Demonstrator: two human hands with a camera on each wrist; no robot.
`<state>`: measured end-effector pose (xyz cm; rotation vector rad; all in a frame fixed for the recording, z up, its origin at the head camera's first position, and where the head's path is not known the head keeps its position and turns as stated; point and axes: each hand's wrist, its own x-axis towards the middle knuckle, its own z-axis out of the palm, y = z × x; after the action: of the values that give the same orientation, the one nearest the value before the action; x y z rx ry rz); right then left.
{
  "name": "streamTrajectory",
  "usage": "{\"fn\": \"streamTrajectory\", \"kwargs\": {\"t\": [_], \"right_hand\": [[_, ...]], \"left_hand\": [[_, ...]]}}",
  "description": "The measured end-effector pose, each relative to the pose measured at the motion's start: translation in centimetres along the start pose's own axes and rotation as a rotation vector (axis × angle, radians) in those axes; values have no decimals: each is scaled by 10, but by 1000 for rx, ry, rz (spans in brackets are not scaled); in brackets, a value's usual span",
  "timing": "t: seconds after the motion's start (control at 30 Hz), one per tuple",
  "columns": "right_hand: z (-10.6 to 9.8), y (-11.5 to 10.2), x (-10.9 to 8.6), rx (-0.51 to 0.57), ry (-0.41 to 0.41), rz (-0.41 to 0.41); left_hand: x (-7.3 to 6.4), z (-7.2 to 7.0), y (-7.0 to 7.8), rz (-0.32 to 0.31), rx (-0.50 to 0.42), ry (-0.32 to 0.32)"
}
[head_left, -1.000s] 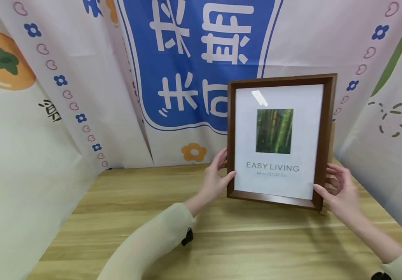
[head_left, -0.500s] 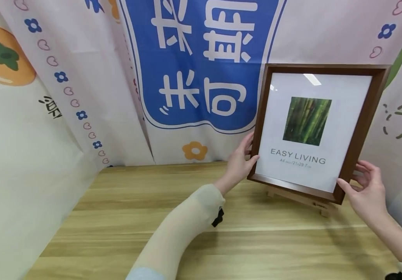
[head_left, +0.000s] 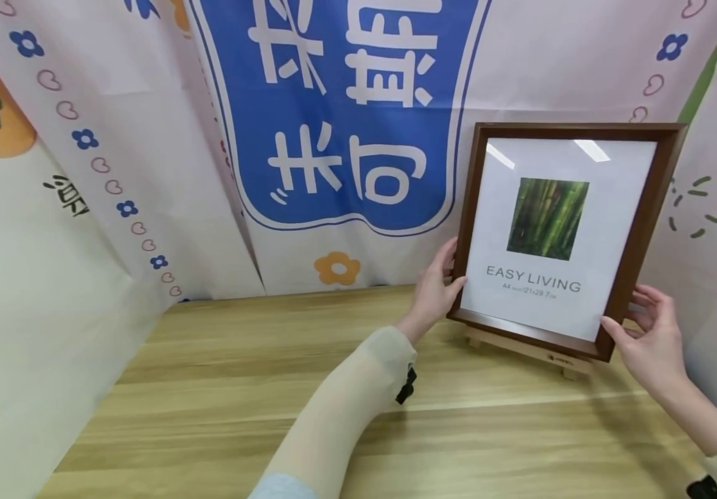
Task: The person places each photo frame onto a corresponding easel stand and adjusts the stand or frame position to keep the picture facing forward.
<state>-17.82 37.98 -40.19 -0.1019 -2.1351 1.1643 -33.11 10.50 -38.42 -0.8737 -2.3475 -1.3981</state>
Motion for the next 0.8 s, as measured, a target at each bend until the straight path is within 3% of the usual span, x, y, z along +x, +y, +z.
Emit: {"fn": "streamTrajectory", "kwargs": {"t": [0.8], "right_hand": [[-8,11,-5,-16,-2,11]], "left_hand": [[3,18,-4,9,19,-31]]}}
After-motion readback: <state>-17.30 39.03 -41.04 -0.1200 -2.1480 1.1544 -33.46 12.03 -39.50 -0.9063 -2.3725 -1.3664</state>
